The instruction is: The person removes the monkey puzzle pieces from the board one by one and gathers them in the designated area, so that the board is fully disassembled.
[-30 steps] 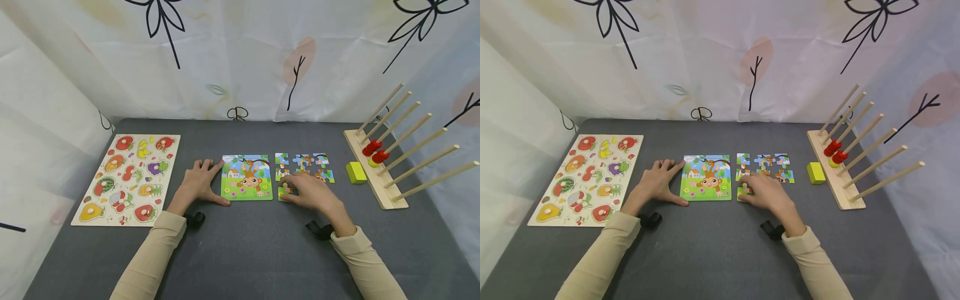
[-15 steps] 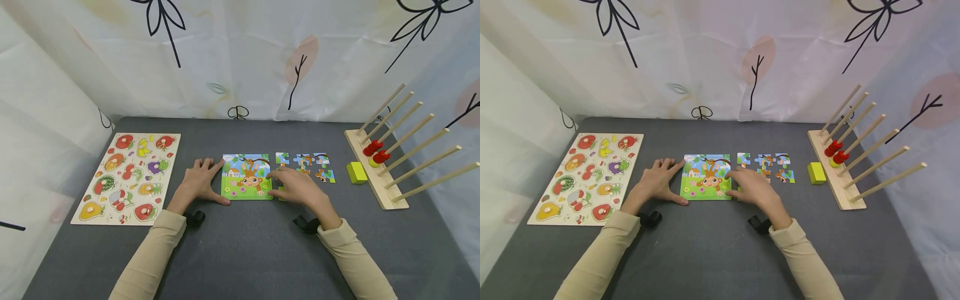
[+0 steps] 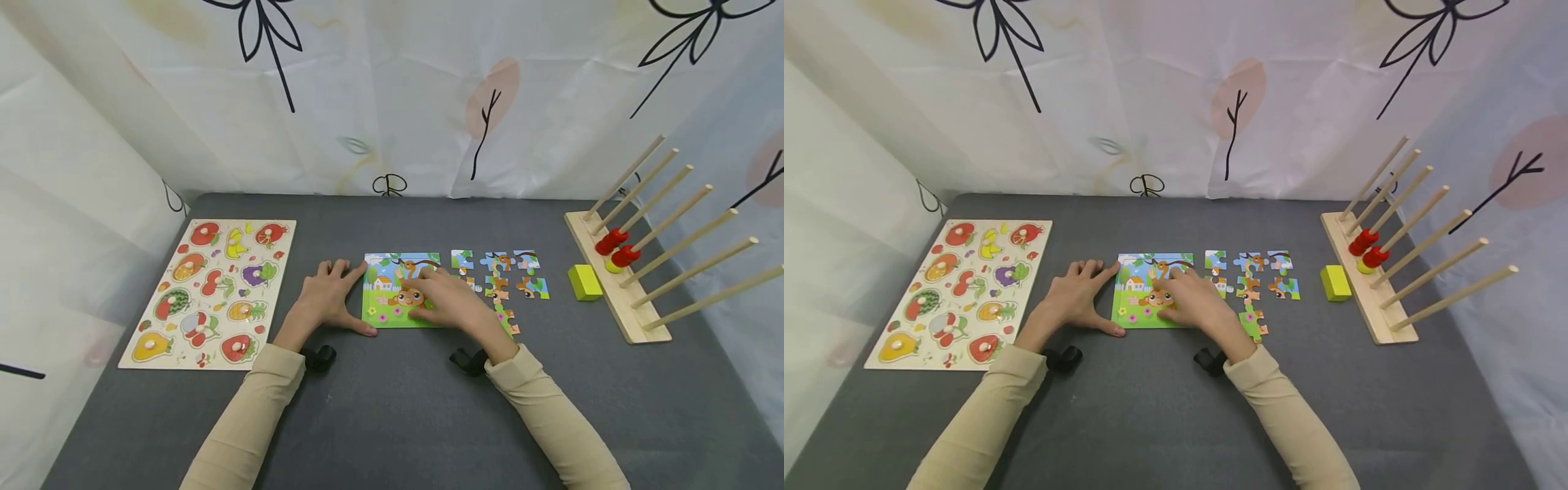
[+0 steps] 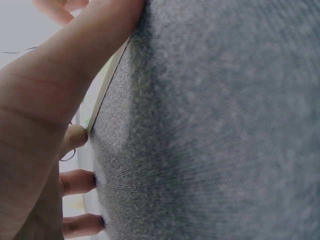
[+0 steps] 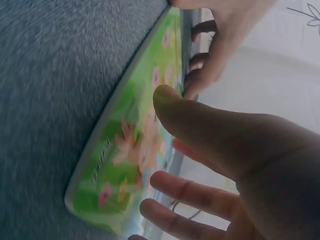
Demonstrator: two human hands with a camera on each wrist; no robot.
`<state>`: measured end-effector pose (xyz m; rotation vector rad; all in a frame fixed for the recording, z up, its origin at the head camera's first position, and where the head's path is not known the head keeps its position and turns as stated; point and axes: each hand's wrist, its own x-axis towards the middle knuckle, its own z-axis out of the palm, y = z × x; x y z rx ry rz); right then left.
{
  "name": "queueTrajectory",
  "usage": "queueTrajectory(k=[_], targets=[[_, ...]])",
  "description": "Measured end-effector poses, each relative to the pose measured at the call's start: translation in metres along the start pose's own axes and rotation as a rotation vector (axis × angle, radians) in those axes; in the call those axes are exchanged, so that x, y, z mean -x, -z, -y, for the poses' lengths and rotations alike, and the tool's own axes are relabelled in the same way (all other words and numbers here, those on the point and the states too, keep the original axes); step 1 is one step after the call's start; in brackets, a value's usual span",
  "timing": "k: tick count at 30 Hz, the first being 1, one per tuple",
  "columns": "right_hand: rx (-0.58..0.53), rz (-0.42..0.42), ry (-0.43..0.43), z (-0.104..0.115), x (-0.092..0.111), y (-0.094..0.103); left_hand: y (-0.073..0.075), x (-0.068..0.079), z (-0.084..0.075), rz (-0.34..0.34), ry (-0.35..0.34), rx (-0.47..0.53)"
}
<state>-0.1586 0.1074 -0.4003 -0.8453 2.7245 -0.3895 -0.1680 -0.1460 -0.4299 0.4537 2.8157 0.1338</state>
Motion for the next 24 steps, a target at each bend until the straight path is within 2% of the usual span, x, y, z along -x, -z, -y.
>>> queueTrajectory(k=[4,11,18,24], targets=[[0.013,0.013,-0.001,0.0026,-0.0054,-0.0055,-0.0008,-0.0009,-0.0006,-0.003,-0.002,0.000],[-0.027,-0.026,0.015,0.0051,-0.0076,-0.0106,0.0006,0.0002,-0.0015,0.010,0.008,-0.004],[-0.041,-0.007,-0.014,0.0014,-0.0029,-0.0071,0.0000,0.0008,-0.0018,0.006,0.002,-0.005],[-0.054,-0.016,0.008,-0.0016,0.0021,-0.0027,-0.0004,-0.0001,-0.0012,0.014,0.011,-0.006]])
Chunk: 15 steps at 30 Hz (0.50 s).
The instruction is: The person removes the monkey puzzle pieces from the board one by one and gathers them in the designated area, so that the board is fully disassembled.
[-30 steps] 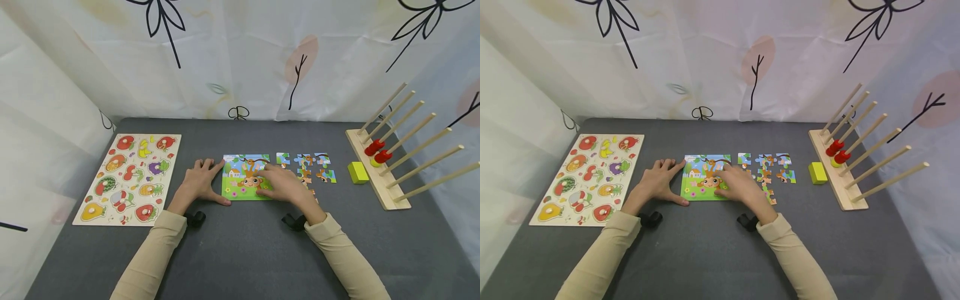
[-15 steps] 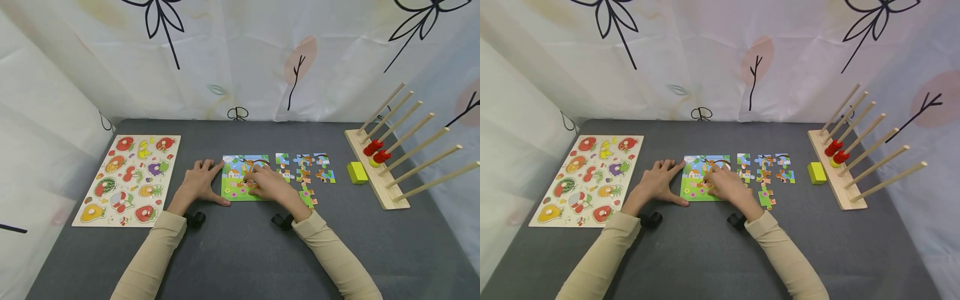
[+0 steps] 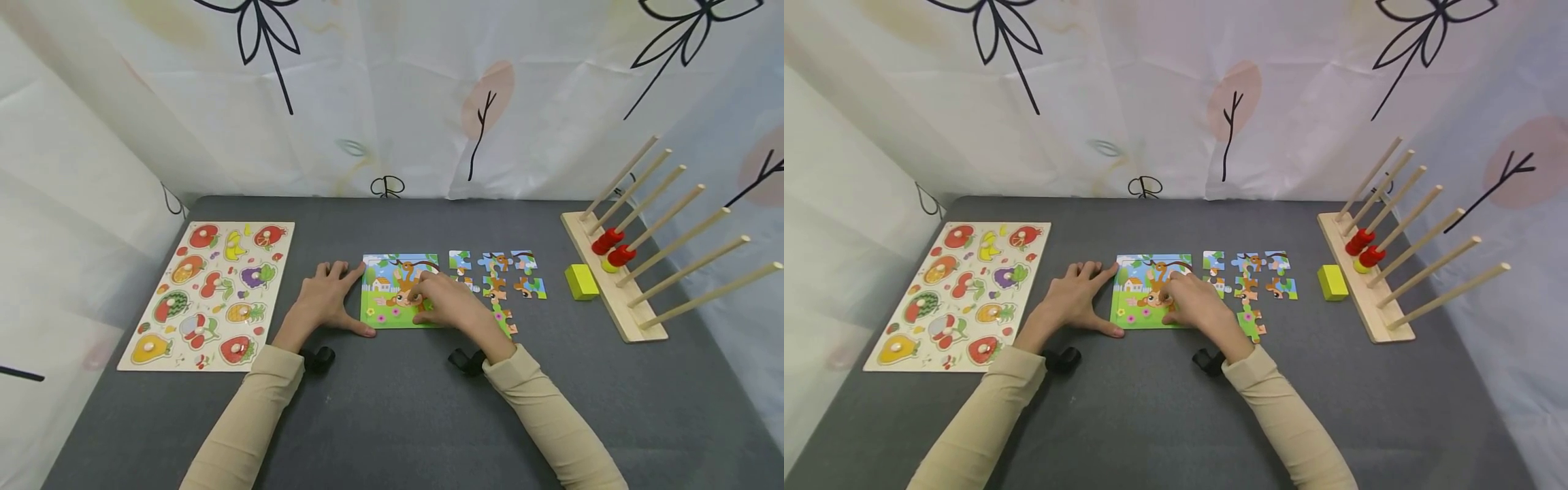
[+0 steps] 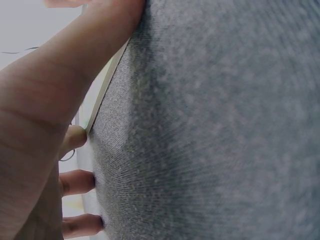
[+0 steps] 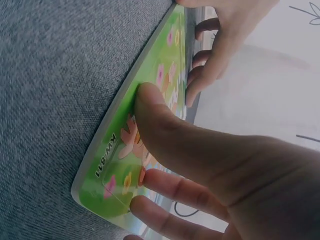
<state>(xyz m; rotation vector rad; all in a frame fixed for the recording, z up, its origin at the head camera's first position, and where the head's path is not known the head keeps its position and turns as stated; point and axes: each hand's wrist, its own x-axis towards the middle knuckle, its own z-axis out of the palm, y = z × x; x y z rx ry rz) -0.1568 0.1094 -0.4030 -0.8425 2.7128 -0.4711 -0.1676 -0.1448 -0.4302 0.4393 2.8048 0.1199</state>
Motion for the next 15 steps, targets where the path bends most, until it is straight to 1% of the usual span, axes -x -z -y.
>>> queueTrajectory(k=[4,9,12,15], targets=[[-0.025,-0.001,0.003,-0.0016,0.0002,-0.0002,0.0002,0.0004,-0.0006,0.001,-0.005,0.001],[-0.002,0.012,-0.028,-0.0021,0.0002,-0.0014,-0.0003,-0.0001,0.0002,0.001,-0.002,0.002],[0.016,0.006,-0.055,-0.0017,0.0004,-0.0016,-0.0007,-0.0006,0.0007,-0.004,-0.004,-0.001],[0.015,-0.012,-0.061,-0.0018,0.0006,-0.0020,-0.0007,-0.0005,0.0007,-0.006,-0.005,0.001]])
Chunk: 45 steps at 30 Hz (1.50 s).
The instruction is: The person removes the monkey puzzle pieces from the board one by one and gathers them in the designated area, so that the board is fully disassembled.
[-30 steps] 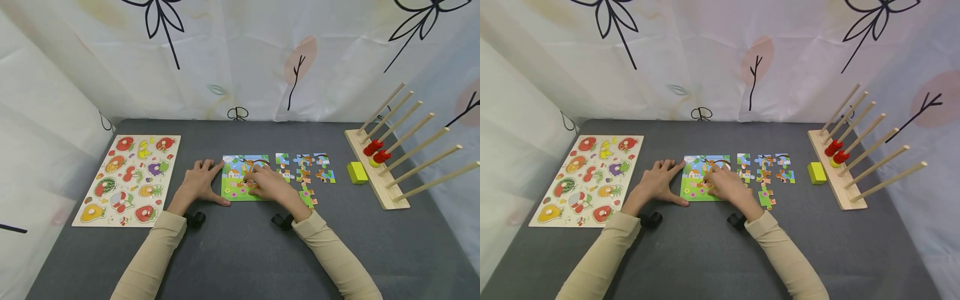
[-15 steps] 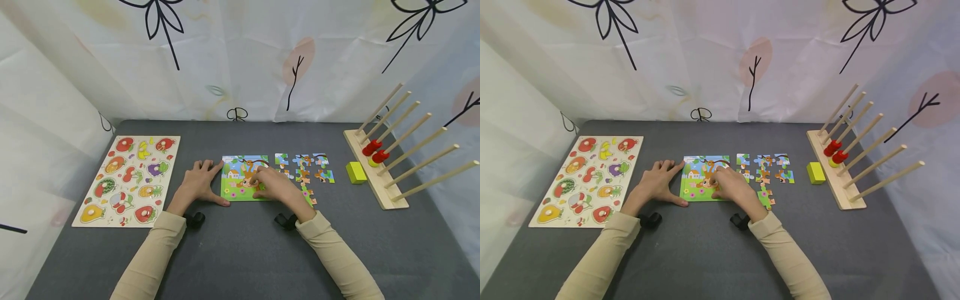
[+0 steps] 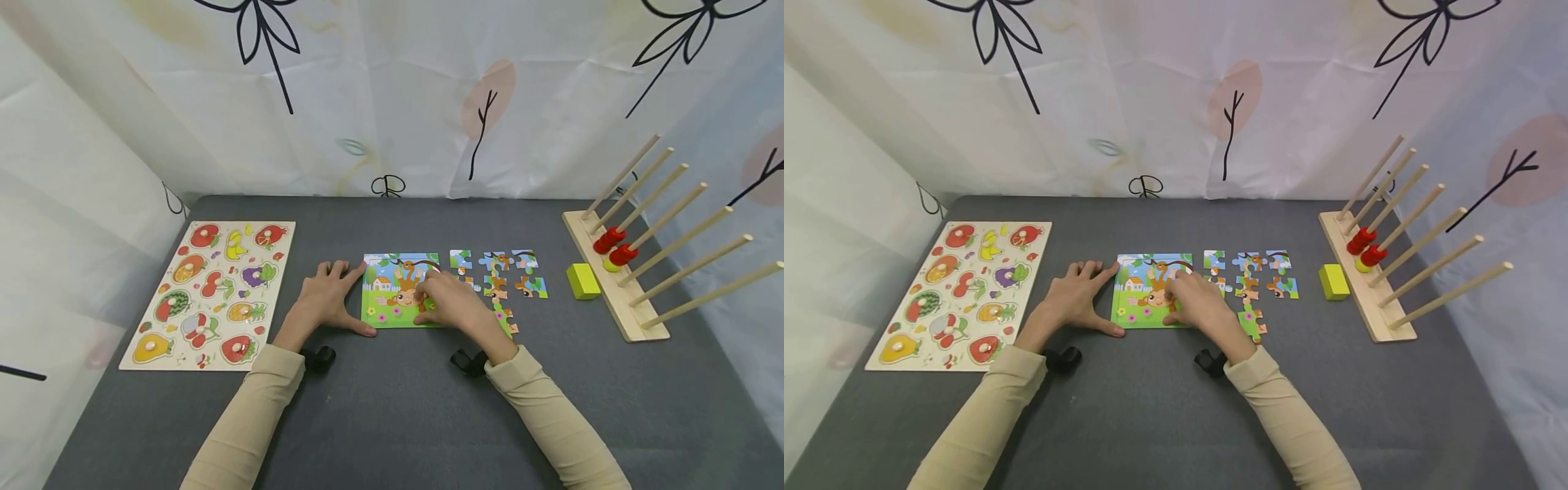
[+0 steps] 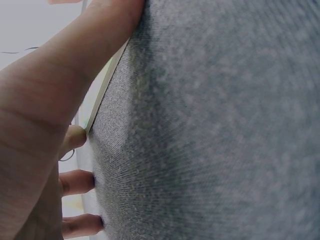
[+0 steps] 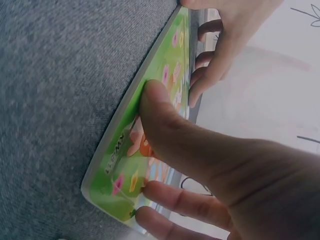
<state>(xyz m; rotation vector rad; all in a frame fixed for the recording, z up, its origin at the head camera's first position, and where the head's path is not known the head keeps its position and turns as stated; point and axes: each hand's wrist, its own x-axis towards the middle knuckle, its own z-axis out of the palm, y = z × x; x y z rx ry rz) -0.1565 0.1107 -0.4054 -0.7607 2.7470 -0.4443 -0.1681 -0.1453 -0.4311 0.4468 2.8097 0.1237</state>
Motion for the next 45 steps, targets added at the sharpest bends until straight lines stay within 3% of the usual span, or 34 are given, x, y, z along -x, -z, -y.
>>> queueTrajectory(k=[11,26,35,45], targets=[[0.025,0.001,0.005,-0.001,-0.001,0.000,0.000,0.000,0.001,-0.006,-0.005,0.005],[0.012,0.022,0.089,-0.005,0.007,0.007,0.000,0.000,0.001,-0.012,-0.003,-0.003],[0.006,0.067,0.083,-0.006,0.008,0.010,-0.002,0.001,0.000,-0.018,-0.003,0.001],[-0.022,0.035,0.005,-0.012,0.014,0.014,-0.003,0.000,-0.001,-0.025,-0.002,-0.005]])
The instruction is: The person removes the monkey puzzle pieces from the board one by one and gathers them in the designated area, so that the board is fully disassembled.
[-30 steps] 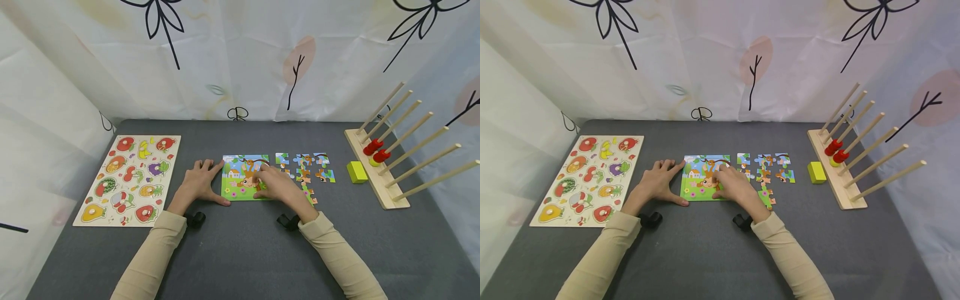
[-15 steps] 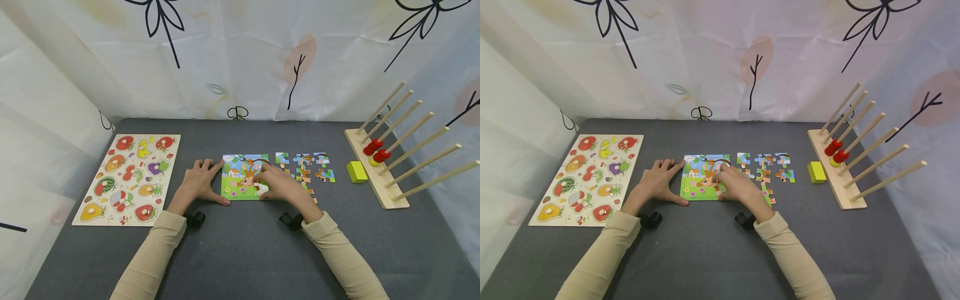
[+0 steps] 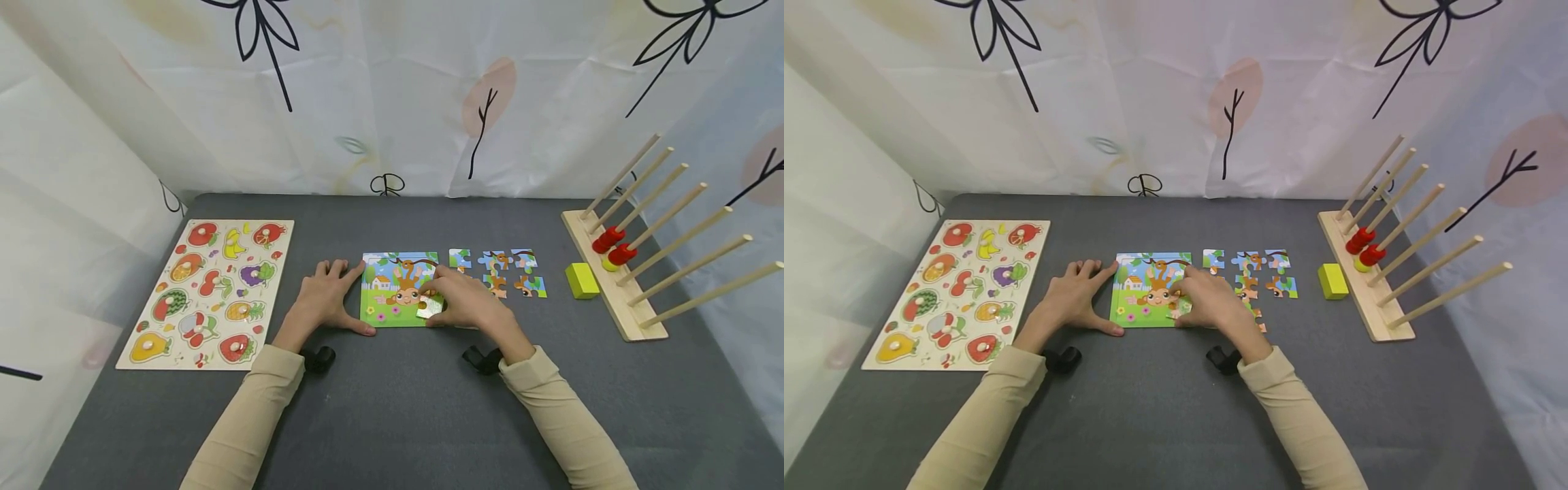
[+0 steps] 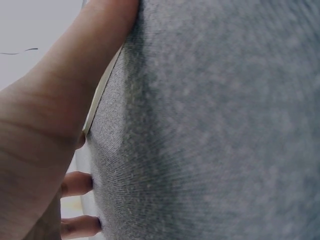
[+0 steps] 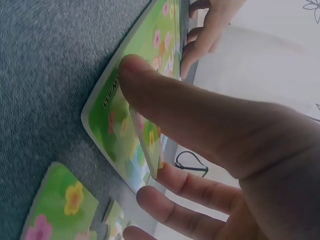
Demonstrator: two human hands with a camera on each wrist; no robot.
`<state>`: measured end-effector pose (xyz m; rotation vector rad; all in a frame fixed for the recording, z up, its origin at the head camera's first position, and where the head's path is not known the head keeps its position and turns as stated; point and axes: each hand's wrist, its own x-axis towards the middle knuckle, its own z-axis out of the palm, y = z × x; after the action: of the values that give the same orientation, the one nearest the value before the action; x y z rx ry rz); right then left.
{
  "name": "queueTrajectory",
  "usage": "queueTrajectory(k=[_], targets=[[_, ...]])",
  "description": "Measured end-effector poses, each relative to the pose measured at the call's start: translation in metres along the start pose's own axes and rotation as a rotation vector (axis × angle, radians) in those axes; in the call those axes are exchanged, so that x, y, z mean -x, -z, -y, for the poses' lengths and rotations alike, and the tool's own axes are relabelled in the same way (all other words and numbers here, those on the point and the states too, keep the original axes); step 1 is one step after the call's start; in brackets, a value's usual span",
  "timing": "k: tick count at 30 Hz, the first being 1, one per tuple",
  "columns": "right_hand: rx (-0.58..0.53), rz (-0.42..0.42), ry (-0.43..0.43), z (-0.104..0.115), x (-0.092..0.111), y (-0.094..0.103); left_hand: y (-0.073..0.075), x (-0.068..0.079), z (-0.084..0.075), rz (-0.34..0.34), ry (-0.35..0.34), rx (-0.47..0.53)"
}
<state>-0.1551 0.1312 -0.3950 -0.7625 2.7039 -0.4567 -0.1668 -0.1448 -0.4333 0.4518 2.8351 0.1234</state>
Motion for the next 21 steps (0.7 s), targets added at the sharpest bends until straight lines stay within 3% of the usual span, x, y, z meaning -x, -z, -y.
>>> queueTrajectory(k=[10,21], targets=[[-0.012,-0.063,0.032,-0.008,0.009,0.009,0.000,0.001,0.000,0.000,-0.001,0.005],[-0.035,-0.056,-0.038,-0.025,0.024,0.015,0.001,0.001,0.000,0.004,0.000,-0.002]])
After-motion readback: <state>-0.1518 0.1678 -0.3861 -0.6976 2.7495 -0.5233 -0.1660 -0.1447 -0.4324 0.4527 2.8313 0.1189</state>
